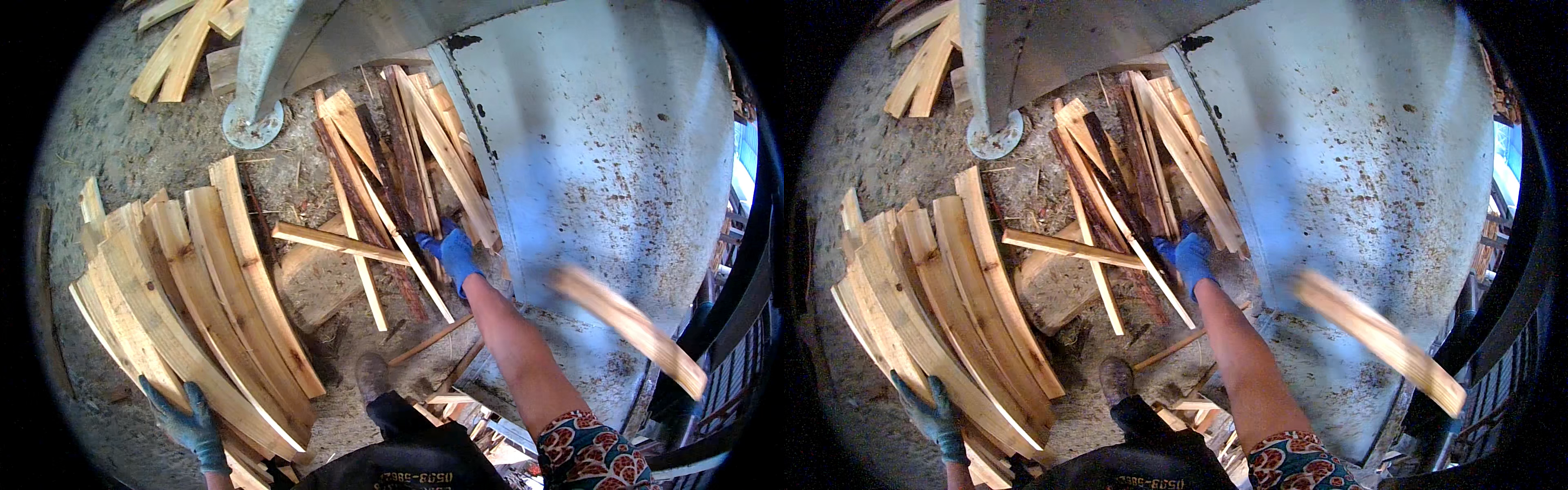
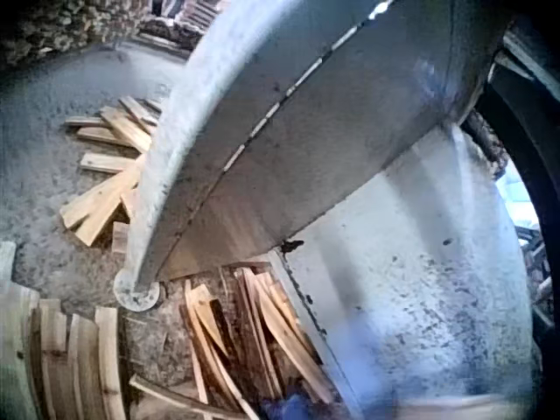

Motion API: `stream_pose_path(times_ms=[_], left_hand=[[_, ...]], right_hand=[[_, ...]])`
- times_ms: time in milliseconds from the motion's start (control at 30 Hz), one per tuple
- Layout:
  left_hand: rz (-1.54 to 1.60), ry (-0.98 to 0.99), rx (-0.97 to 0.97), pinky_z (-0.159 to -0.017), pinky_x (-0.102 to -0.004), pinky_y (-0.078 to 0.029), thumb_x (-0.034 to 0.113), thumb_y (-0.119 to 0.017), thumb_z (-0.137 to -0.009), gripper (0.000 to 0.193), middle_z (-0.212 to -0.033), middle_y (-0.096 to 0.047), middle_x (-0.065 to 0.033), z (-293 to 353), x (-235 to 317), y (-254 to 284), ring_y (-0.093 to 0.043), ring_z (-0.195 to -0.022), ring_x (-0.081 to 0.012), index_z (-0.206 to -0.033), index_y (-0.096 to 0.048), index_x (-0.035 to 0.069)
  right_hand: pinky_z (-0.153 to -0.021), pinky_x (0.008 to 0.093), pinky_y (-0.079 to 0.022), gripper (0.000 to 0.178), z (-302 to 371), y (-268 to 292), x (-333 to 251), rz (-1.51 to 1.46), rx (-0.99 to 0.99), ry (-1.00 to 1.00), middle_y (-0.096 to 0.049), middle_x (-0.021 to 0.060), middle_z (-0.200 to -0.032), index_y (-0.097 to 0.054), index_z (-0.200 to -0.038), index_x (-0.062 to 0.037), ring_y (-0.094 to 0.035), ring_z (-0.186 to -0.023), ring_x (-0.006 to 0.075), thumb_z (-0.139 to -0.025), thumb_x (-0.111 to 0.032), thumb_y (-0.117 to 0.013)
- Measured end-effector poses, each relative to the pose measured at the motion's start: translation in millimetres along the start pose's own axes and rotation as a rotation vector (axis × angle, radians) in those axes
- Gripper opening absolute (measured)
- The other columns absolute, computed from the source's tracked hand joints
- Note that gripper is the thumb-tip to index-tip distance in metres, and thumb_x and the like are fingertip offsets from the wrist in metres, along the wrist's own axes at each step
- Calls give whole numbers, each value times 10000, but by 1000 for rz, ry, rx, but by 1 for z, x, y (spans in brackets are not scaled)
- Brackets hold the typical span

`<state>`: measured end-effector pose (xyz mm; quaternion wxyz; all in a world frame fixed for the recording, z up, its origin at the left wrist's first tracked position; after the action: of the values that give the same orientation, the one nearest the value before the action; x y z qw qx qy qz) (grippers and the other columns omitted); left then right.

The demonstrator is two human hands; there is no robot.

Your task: The person picks up wooden planks from a pile on the floor and stacks them onto a metal rack. They handle the planks one by one or in small groups, arranging them neatly on the rack.

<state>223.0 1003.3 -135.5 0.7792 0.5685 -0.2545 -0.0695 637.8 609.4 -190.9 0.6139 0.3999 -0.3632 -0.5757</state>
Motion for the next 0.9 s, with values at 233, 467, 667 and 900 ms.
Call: stream_pose_path(times_ms=[233,467,667,900], left_hand=[[93,-1,32,-1030,-438,-323,401,-600,-840,751,-1401,-316,-204,0,5,-2,-344,-1271,-347,-1399,-251,42],[-1,14,38,-1032,-454,-311,409,-579,-849,727,-1399,-328,-208,2,5,-2,-339,-1270,-380,-1396,-266,47],[-19,-27,69,-1037,-439,-301,418,-574,-854,740,-1402,-324,-215,2,3,-6,-341,-1276,-370,-1393,-259,21],[-11,-4,37,-1046,-418,-299,407,-559,-871,710,-1410,-317,-211,-1,-4,-1,-327,-1292,-345,-1397,-264,33]], right_hand=[[-787,279,-476,251,104,-26,39,-397,-32,61,-630,99,-971,-602,-1040,-5,-582,-891,156,-792,-42,-612],[-832,286,-465,298,209,34,-9,-677,-196,251,-619,145,-1080,-601,-1111,-48,-606,-960,241,-813,-63,-615],[-879,253,-454,252,157,74,56,-796,135,105,-602,109,-1122,-576,-1117,28,-570,-981,148,-868,21,-538],[-782,240,-469,329,58,38,10,-639,-159,76,-604,94,-1023,-527,-1146,58,-554,-911,138,-852,-65,-609]])
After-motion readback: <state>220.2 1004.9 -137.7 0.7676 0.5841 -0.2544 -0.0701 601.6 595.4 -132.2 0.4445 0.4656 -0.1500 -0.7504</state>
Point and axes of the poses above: each hand's wrist, its own z-axis away from the middle knuckle, its own y-axis out of the back of the hand, x = y × z, the point moved 3 cm from there along -z, towards the middle knuckle
